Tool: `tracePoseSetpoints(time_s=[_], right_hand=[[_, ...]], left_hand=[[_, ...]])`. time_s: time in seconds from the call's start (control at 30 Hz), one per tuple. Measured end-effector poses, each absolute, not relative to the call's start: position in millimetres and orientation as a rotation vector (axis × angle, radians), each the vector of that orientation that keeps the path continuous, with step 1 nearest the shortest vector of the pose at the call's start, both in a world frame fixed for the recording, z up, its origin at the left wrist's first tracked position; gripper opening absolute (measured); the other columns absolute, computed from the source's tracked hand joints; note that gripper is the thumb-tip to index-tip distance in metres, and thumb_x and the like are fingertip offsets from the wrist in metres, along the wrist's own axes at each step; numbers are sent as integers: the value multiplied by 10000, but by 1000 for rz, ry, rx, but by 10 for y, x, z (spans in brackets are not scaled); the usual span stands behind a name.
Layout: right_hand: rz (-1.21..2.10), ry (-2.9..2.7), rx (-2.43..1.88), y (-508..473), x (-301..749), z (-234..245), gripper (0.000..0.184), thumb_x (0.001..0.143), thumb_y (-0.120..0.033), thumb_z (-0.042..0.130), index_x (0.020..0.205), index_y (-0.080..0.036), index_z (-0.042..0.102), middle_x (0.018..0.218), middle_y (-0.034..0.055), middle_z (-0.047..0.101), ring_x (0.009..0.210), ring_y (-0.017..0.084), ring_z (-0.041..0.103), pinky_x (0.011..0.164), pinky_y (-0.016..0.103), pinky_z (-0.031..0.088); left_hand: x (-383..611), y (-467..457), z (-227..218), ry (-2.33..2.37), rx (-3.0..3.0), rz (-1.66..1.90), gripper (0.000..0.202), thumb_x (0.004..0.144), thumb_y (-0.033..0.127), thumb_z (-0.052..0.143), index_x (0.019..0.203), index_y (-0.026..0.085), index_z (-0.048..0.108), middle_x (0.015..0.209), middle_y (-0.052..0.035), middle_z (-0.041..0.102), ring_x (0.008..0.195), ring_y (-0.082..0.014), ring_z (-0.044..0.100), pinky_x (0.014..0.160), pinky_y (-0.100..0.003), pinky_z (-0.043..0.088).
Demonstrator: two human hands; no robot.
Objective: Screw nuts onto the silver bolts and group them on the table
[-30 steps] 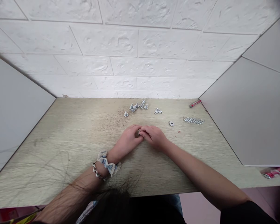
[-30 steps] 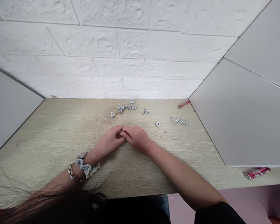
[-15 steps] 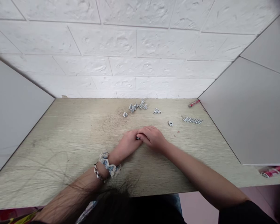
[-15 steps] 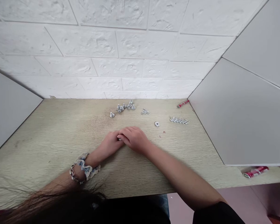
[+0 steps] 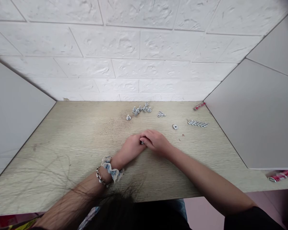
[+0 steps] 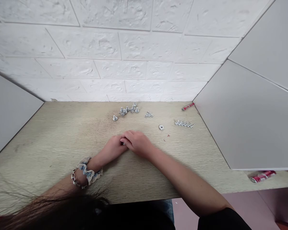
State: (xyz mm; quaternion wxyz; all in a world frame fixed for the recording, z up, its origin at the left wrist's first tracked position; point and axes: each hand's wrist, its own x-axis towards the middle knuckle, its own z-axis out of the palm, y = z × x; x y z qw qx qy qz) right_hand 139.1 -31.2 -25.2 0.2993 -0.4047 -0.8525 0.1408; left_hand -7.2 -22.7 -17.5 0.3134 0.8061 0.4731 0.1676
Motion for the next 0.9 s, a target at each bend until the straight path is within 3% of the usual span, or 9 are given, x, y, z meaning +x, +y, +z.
tracePoseSetpoints(time_s=[0.47, 0.9], right_hand=[[472, -2291, -1139, -341, 1374, -216, 195, 911, -279, 340, 798, -182, 467, 766, 24, 557, 697, 138, 489, 648, 253, 352], [640, -2249, -1311, -309, 1392, -201, 200, 912, -294, 331, 771, -187, 423, 703, 6, 515, 637, 134, 468, 584, 243, 302]], left_hand=[[-90, -229, -199, 1235, 2325, 370, 168, 763, 273, 501, 708, 163, 615, 743, -48, 658, 680, -168, 583, 596, -246, 378], [-73, -215, -133, 1236, 2307, 362, 187, 785, 249, 457, 710, 153, 599, 728, -54, 651, 640, -157, 562, 580, -243, 355]])
